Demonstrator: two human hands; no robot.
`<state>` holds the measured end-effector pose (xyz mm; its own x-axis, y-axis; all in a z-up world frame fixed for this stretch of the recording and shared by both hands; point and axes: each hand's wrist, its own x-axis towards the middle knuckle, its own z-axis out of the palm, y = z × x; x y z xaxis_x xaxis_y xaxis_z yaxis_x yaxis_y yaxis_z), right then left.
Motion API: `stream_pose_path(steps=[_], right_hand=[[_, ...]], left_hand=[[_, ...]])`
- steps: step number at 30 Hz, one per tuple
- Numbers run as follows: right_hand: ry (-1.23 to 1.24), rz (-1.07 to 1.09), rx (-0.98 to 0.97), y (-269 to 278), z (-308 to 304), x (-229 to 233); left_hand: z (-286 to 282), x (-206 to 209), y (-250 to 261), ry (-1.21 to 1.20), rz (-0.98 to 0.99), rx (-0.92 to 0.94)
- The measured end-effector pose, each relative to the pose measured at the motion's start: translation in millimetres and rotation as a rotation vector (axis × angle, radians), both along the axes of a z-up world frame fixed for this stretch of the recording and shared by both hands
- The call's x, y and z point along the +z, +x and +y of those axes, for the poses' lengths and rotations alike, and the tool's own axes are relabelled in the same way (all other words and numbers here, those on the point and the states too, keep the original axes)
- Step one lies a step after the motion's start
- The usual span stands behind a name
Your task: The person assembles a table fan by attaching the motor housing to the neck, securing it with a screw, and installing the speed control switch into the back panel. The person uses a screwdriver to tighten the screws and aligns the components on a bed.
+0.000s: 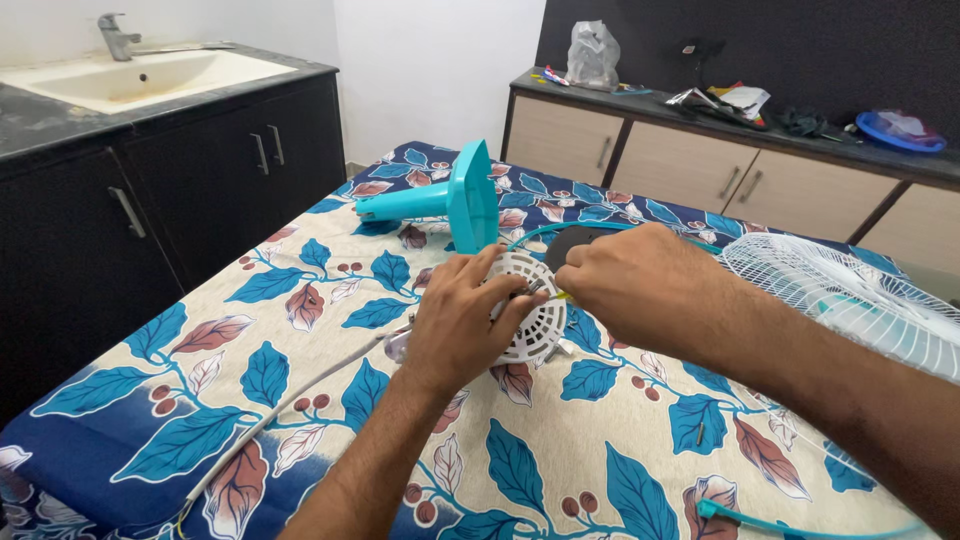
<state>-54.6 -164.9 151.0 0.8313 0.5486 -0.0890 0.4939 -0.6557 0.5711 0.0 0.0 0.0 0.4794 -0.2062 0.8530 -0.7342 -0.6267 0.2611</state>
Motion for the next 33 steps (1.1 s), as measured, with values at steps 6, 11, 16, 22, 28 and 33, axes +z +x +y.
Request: stream_pose_path(steps=[6, 11, 16, 22, 28, 33], right_hand=[[0.015, 0.081, -0.143, 4, 2, 2], [0.047, 0.092, -0.244, 3, 5, 5], [0.214, 0.110, -0.356, 9, -4, 16], [0.786, 0.104, -0.470, 30, -66, 4], [1.278, 0.184, -0.379, 70, -106, -82], [1.778, 0.392, -0.316, 102, -115, -138]], left_hand=[[-5, 3, -3, 0.016, -0.069, -0.001], [-11, 7, -6, 0.037, -0.057, -0.012], [-14, 17, -5, 0.039, -0.003, 0.019], [9, 16, 15, 0.056, 0.193, 0.154], [19, 26, 37, 0.096, 0.345, 0.250], [10, 32, 37, 0.012, 0.468, 0.184]])
